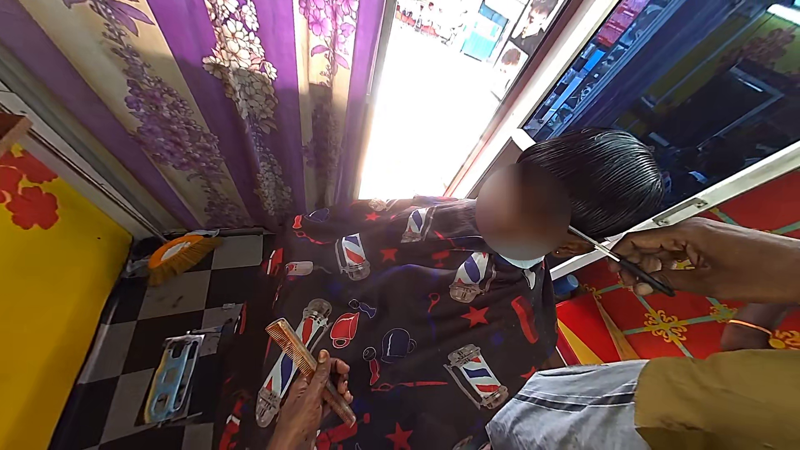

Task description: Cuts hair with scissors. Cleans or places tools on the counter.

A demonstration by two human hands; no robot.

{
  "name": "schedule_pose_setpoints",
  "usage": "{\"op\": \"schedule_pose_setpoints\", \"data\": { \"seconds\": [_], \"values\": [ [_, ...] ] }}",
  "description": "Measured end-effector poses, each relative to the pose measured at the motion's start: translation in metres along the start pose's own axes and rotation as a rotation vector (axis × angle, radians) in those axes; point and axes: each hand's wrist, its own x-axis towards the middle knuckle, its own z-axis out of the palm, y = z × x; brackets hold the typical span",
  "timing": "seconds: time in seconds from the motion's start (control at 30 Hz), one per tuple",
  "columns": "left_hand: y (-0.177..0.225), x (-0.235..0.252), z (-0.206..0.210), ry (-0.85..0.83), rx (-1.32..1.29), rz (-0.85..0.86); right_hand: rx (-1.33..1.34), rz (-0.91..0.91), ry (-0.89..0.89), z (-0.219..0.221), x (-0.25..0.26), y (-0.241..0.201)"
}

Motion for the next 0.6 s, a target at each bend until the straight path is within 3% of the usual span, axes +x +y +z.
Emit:
{"op": "schedule_pose_setpoints", "data": {
  "seconds": [0.6],
  "values": [
    [0.009,0.012,-0.025,-0.037,0.033,-0.062,0.018,0.036,0.017,0.006,0.005,-0.023]
  ]
}}
